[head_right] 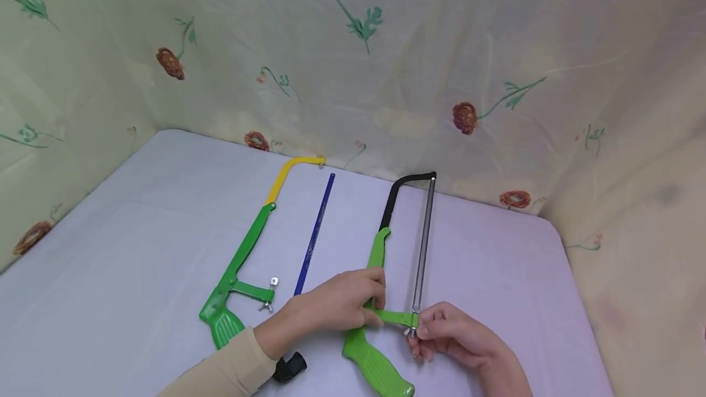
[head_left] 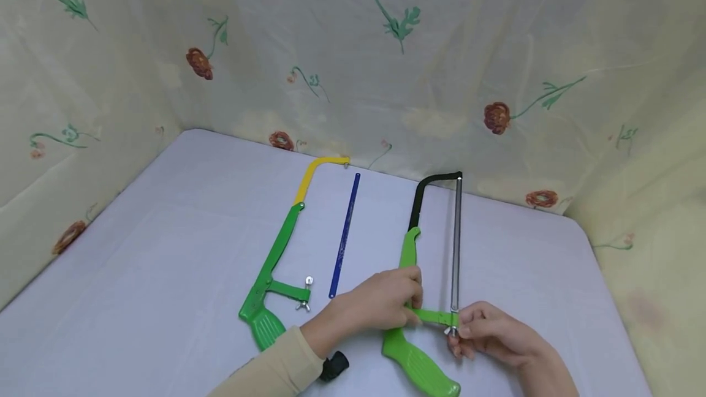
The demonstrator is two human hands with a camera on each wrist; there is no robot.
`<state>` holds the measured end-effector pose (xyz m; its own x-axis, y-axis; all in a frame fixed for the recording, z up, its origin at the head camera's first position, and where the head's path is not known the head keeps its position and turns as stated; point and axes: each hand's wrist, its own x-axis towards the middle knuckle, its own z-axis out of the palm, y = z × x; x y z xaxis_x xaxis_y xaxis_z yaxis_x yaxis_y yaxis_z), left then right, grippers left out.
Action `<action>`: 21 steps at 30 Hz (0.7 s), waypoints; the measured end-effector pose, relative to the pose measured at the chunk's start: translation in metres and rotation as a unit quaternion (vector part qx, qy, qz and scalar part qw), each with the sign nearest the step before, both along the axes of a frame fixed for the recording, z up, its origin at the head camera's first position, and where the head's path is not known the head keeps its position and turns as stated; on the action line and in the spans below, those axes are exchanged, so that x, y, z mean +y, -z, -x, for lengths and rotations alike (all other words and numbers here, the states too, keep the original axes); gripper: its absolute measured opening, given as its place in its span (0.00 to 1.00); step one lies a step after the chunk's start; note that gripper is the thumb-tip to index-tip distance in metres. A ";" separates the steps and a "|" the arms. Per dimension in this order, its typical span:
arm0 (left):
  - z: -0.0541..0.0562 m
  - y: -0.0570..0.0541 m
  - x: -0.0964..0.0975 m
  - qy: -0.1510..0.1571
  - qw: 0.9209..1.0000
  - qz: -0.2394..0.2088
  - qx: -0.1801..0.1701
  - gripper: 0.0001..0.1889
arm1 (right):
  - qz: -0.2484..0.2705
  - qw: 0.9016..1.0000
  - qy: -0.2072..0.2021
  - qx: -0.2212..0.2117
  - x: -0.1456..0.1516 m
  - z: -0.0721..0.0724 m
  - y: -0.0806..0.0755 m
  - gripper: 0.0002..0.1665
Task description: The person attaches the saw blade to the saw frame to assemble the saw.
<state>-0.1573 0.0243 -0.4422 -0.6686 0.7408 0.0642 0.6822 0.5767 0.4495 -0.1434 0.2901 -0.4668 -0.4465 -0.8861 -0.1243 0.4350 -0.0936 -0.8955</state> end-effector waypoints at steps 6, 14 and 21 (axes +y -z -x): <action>0.001 -0.002 -0.001 0.013 1.000 -0.002 -0.023 0.08 | -0.034 0.999 -0.003 0.025 0.006 -0.001 -0.001 0.23; 0.000 -0.006 -0.003 0.022 0.998 -0.011 -0.058 0.07 | -0.149 0.986 0.006 0.069 -0.002 -0.003 -0.010 0.19; -0.001 -0.006 -0.001 0.044 0.993 -0.027 -0.104 0.06 | -0.158 0.985 -0.007 0.076 0.008 -0.001 -0.008 0.19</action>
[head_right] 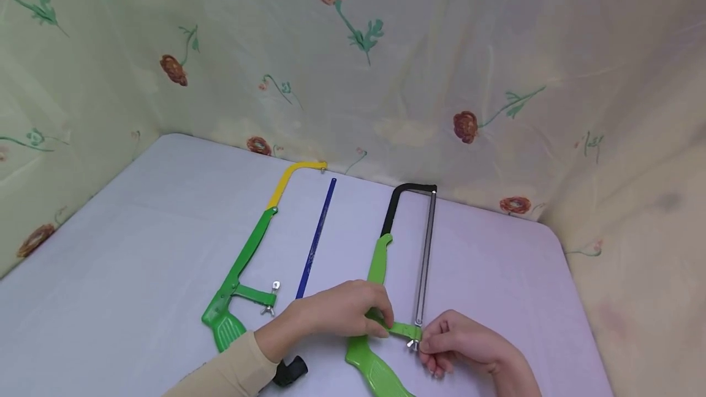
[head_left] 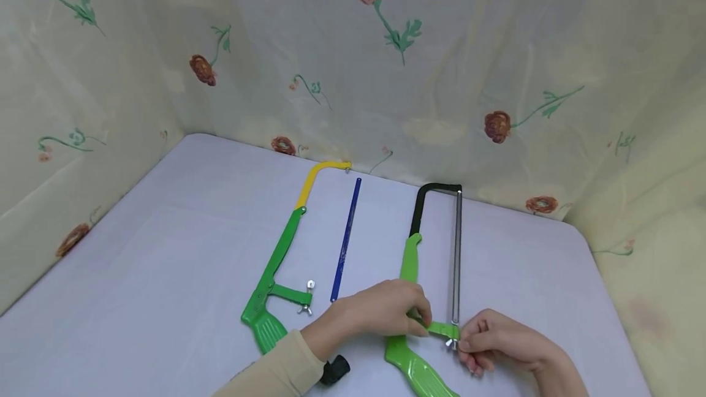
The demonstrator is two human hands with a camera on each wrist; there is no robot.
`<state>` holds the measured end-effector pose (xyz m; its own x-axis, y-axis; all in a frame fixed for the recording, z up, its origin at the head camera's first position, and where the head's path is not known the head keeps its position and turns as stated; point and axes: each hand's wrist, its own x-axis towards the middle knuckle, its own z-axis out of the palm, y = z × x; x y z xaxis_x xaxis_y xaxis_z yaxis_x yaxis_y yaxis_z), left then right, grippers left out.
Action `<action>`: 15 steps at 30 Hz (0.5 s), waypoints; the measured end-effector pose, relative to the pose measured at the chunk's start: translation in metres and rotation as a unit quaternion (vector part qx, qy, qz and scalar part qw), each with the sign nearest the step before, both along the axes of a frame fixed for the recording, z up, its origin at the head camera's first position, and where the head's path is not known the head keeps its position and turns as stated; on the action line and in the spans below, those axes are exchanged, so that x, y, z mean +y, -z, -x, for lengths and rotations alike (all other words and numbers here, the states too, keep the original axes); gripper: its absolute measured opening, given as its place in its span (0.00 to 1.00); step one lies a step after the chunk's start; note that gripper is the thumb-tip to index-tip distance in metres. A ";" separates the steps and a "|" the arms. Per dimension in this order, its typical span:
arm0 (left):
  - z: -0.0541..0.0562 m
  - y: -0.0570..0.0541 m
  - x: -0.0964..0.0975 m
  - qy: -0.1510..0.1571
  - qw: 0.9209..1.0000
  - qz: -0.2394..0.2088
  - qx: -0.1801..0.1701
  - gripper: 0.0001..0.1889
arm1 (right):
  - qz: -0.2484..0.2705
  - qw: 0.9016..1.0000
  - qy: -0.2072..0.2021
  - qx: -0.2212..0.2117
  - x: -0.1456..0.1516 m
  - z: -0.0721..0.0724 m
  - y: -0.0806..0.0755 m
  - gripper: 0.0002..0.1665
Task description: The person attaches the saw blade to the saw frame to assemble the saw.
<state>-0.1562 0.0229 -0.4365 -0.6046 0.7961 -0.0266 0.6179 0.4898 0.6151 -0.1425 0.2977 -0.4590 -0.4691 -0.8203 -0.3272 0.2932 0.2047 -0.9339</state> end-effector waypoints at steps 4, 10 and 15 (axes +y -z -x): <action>0.000 0.001 0.000 0.012 1.000 -0.001 -0.005 0.06 | 0.009 1.000 -0.010 0.019 0.002 0.002 0.003 0.18; 0.000 0.002 0.001 0.025 1.000 -0.010 -0.013 0.07 | 0.001 0.999 -0.017 0.028 0.005 0.002 0.003 0.18; -0.001 0.003 0.002 0.035 0.999 -0.011 -0.027 0.07 | -0.010 0.999 -0.010 0.039 0.010 0.000 0.004 0.20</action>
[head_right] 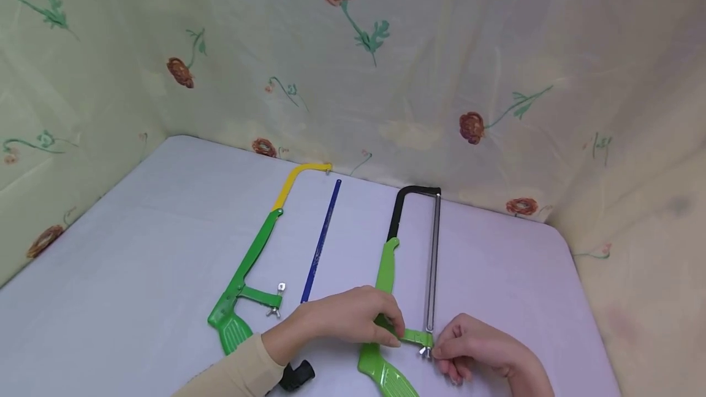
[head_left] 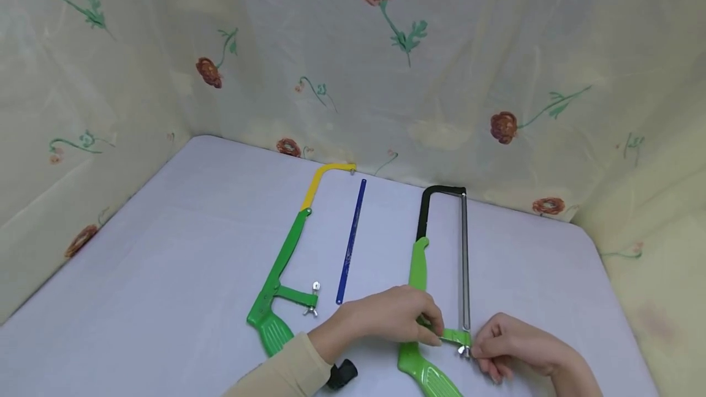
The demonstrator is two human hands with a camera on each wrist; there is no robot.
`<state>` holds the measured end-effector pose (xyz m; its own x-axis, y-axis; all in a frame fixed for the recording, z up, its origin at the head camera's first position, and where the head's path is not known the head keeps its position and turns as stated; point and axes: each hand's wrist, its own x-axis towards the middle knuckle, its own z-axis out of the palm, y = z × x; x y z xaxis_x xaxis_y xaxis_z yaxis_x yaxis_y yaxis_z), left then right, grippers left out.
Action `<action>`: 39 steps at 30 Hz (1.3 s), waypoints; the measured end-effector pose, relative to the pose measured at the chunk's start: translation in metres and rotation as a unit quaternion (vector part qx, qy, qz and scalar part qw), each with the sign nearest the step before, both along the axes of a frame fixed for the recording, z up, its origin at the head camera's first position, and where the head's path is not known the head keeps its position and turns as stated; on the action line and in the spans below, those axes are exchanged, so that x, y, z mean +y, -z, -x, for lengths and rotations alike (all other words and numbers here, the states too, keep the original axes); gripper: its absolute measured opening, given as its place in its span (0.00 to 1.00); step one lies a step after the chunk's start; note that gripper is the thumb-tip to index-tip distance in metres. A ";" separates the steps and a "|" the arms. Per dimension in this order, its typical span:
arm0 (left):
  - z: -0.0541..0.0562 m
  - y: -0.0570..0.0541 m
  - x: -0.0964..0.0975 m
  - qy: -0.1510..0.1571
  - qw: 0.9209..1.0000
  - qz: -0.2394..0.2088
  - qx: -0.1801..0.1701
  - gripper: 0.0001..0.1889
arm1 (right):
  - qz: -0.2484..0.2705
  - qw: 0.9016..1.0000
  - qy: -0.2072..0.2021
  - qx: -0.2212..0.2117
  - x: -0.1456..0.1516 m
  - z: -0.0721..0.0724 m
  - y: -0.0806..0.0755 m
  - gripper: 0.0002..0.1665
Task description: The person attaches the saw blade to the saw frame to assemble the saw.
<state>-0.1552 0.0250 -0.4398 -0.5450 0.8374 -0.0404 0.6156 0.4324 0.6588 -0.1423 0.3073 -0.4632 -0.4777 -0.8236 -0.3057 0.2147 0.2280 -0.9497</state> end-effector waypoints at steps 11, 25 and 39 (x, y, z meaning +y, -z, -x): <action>0.003 -0.002 -0.008 -0.001 0.999 -0.019 -0.042 0.09 | -0.011 0.997 0.071 0.005 0.006 0.006 -0.007 0.20; 0.009 -0.005 -0.021 -0.057 0.998 -0.009 -0.004 0.13 | -0.261 0.894 0.306 0.196 -0.026 0.002 -0.034 0.20; 0.020 -0.018 -0.044 -0.112 0.992 -0.048 -0.031 0.16 | -0.278 0.862 0.327 0.271 -0.050 -0.004 -0.045 0.19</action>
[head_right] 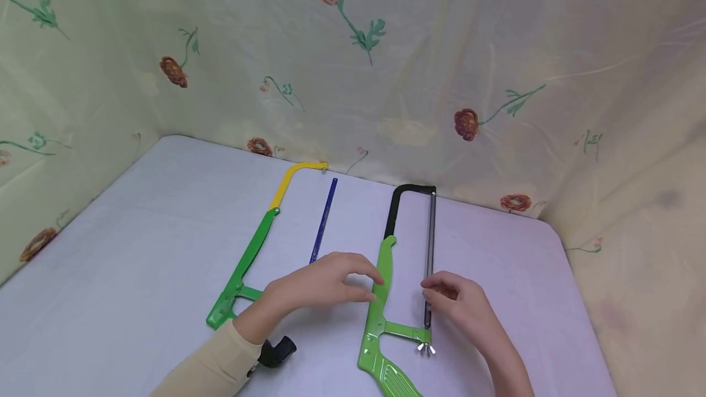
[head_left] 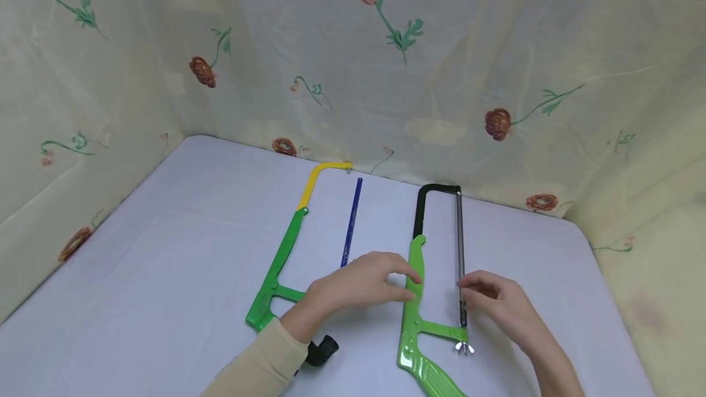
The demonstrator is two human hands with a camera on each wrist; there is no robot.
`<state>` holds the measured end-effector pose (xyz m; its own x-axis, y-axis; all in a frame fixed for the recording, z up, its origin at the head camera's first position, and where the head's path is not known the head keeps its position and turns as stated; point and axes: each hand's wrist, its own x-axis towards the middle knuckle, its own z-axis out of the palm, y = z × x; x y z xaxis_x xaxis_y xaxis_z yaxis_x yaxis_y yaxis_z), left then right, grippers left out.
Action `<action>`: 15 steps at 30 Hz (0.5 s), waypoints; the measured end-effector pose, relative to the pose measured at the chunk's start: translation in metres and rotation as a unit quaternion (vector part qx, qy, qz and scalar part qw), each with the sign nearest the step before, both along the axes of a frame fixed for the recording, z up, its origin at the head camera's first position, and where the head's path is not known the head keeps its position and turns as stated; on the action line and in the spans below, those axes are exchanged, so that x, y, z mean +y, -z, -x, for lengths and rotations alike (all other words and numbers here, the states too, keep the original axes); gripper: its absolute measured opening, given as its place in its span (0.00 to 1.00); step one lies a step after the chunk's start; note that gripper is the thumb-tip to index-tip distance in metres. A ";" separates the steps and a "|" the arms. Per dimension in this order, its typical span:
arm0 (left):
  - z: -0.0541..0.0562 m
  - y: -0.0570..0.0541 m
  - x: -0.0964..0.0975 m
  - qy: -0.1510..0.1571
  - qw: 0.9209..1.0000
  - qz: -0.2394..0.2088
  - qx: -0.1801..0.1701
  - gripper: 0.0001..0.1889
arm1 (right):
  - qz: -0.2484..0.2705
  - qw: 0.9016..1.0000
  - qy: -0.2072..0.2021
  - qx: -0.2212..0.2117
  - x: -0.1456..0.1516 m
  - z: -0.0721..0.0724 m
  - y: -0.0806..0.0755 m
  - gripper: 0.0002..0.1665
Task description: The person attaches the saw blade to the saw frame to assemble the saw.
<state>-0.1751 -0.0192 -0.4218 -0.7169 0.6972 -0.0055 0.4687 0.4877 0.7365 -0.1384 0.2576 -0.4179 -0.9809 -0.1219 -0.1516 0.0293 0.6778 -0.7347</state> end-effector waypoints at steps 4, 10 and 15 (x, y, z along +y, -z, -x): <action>0.004 -0.007 -0.010 -0.019 1.000 -0.009 -0.004 0.16 | -0.014 1.000 0.000 0.017 -0.006 -0.001 -0.004 0.18; 0.009 -0.012 -0.024 -0.054 0.998 -0.016 -0.011 0.16 | -0.048 0.998 0.005 0.033 -0.016 -0.004 -0.008 0.16; 0.010 -0.015 -0.033 -0.079 0.997 -0.018 -0.012 0.16 | -0.055 0.998 0.002 0.043 -0.024 -0.006 -0.012 0.17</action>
